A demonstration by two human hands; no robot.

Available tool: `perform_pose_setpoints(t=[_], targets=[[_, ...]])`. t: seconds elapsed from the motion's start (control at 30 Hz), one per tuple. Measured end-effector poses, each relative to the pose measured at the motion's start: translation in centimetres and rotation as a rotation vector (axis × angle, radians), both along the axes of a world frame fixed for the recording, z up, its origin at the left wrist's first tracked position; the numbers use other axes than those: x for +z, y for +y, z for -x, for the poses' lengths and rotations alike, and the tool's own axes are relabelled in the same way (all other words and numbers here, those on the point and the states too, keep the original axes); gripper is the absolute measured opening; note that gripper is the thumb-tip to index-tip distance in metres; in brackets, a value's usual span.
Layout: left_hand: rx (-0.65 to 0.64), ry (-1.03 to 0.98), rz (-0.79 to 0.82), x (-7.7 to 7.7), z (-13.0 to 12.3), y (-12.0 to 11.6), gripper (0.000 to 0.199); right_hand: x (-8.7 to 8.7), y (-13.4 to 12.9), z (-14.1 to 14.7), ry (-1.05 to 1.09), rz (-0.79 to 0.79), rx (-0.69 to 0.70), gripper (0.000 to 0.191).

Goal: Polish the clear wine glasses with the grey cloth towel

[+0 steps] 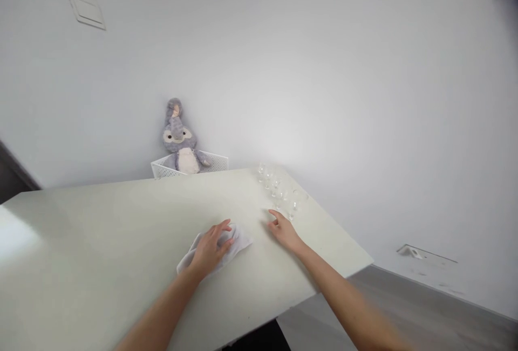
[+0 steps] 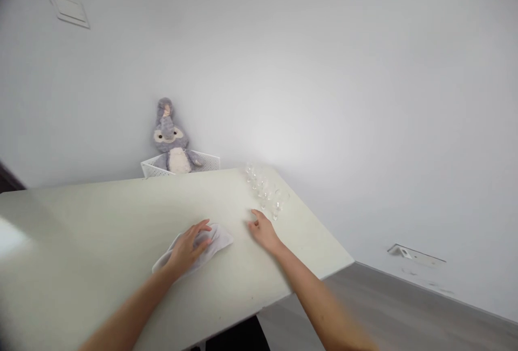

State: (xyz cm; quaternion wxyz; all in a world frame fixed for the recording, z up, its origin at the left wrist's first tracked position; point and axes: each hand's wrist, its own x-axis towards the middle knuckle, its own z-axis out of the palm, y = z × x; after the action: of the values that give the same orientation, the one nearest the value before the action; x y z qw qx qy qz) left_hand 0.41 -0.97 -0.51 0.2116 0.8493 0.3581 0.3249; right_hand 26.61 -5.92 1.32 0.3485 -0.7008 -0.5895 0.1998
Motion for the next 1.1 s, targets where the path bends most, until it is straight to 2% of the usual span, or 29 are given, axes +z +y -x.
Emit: perform_pose_setpoints(t=[0.1,0.2,0.3,0.4,0.47,0.53,0.6,0.63,0.7,0.8,0.93,1.03,1.1], targets=[[-0.013,0.016,-0.020,0.3,0.2,0.0,0.039,0.2,2.2,0.3,0.049,0.114,-0.054,0.051],[0.000,0.030,-0.052,0.5,0.3,0.1,0.038,0.0,3.4,-0.8,0.089,0.152,-0.111,0.051],[0.039,0.034,-0.060,0.6,0.3,0.2,0.037,-0.1,3.7,-2.0,0.089,0.148,-0.153,0.053],[0.075,0.010,-0.046,0.5,0.4,0.4,0.035,0.1,3.1,-1.4,0.058,0.112,-0.168,0.050],[0.100,-0.022,-0.049,0.5,0.5,0.5,0.034,0.3,2.2,0.2,-0.016,0.018,-0.017,0.040],[0.132,-0.065,-0.067,0.6,0.7,0.7,0.032,0.6,1.2,2.5,-0.149,-0.116,0.308,0.032],[0.165,-0.113,-0.093,0.8,0.9,1.0,0.031,0.6,0.2,5.0,-0.295,-0.226,0.622,0.035],[0.187,-0.138,-0.103,1.0,1.0,1.1,0.030,0.5,0.0,6.1,-0.355,-0.258,0.717,0.037],[0.245,-0.193,-0.103,1.4,1.4,1.5,0.029,0.4,0.1,7.8,-0.414,-0.268,0.782,0.032],[0.351,-0.315,-0.030,1.9,2.2,2.2,0.030,0.8,1.7,9.0,-0.316,-0.147,0.703,0.016],[0.450,-0.499,0.197,1.7,3.5,3.5,0.031,3.5,5.2,8.6,-0.060,0.090,0.520,0.033],[0.515,-0.631,0.425,1.0,4.2,4.3,0.032,5.8,7.1,7.0,-0.094,0.134,0.371,0.038],[0.547,-0.703,0.512,0.5,4.6,4.7,0.032,6.4,7.4,5.2,-0.194,0.137,0.269,0.037]])
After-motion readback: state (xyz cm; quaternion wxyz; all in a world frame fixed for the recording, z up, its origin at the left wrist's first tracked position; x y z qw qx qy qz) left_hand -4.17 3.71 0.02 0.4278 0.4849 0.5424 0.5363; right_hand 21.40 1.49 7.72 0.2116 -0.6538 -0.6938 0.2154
